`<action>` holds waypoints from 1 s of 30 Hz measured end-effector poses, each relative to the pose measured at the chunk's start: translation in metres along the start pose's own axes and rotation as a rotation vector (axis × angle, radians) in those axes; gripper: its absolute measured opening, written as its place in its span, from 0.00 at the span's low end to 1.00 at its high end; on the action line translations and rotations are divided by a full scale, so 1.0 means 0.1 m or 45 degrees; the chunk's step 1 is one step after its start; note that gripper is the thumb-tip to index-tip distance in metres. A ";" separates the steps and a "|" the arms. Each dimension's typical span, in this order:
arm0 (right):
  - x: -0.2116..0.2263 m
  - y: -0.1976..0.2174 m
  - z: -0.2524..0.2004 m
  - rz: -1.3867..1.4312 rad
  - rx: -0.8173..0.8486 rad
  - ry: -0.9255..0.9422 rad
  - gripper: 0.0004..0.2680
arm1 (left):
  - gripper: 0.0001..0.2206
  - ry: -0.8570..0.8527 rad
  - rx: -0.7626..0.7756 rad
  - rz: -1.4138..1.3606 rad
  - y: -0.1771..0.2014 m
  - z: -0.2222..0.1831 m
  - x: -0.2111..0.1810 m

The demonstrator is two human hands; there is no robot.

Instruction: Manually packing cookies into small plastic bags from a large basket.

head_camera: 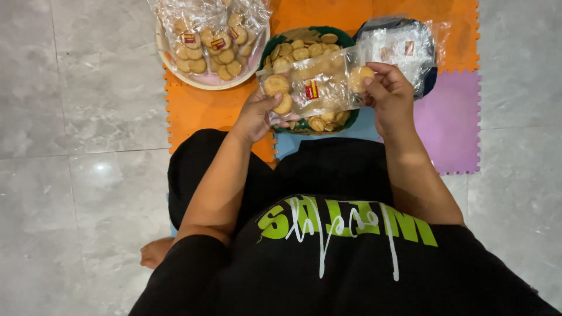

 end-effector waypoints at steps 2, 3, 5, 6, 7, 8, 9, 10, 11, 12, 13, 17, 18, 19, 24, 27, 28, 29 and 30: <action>-0.05 0.00 0.05 0.031 -0.084 -0.011 0.10 | 0.20 0.009 -0.019 -0.013 0.04 0.01 0.01; -0.08 0.01 0.07 0.059 -0.163 -0.015 0.09 | 0.21 0.010 -0.036 -0.028 0.06 0.01 0.02; -0.03 0.01 0.06 0.084 -0.181 0.003 0.08 | 0.24 0.000 -0.023 -0.045 0.02 -0.03 -0.04; -0.01 0.01 0.05 0.110 -0.196 0.021 0.07 | 0.26 -0.013 -0.011 -0.062 -0.01 -0.06 -0.08; -0.03 0.02 0.05 0.110 -0.197 0.020 0.07 | 0.26 -0.012 -0.012 -0.063 0.03 -0.07 -0.05; -0.04 0.03 0.07 0.077 -0.157 -0.001 0.07 | 0.26 -0.022 0.015 -0.084 0.06 -0.05 -0.03; -0.06 0.04 0.09 0.043 -0.117 -0.021 0.08 | 0.26 -0.033 0.042 -0.105 0.09 -0.03 -0.01; -0.06 0.03 0.08 0.047 -0.126 -0.025 0.08 | 0.26 -0.023 0.043 -0.104 0.11 -0.02 0.00; -0.06 0.02 0.08 0.008 -0.092 -0.015 0.07 | 0.26 -0.023 0.048 -0.119 0.13 -0.01 0.02; -0.06 0.00 0.08 -0.031 -0.057 -0.002 0.07 | 0.26 -0.025 0.053 -0.135 0.15 0.01 0.02; -0.05 -0.02 0.07 -0.028 -0.065 -0.005 0.07 | 0.26 -0.016 0.055 -0.134 0.17 0.02 0.02; -0.08 -0.08 0.08 -0.154 -0.011 0.017 0.07 | 0.27 0.032 0.093 -0.018 0.19 0.06 -0.03; -0.12 -0.08 0.08 -0.200 0.005 0.001 0.09 | 0.28 0.063 0.142 0.018 0.18 0.06 -0.04; -0.18 -0.09 0.10 -0.198 0.001 -0.005 0.09 | 0.28 0.072 0.140 0.018 0.20 0.09 -0.02; -0.74 -0.03 0.33 -0.129 -0.218 -0.038 0.02 | 0.18 0.055 -0.196 0.082 0.45 0.37 0.33; -0.53 -0.33 0.12 -0.055 0.040 -0.186 0.05 | 0.18 0.054 -0.214 0.126 0.33 0.33 0.24; -0.57 -0.29 0.13 -0.052 0.040 -0.191 0.05 | 0.18 0.058 -0.217 0.128 0.33 0.34 0.27; -0.61 -0.26 0.13 -0.118 0.146 -0.281 0.11 | 0.17 0.068 -0.212 0.102 0.32 0.35 0.30; -0.64 -0.23 0.15 -0.186 0.253 -0.367 0.19 | 0.16 0.075 -0.206 0.074 0.32 0.38 0.32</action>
Point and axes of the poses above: each hand's wrist, its own z-axis towards the middle knuckle, its own y-axis out of the back of the hand, x = y × z, the point moved 1 cm from there along z, towards the middle knuckle, and after that the axes turned 10 degrees about -y, right-handed, at the moved point
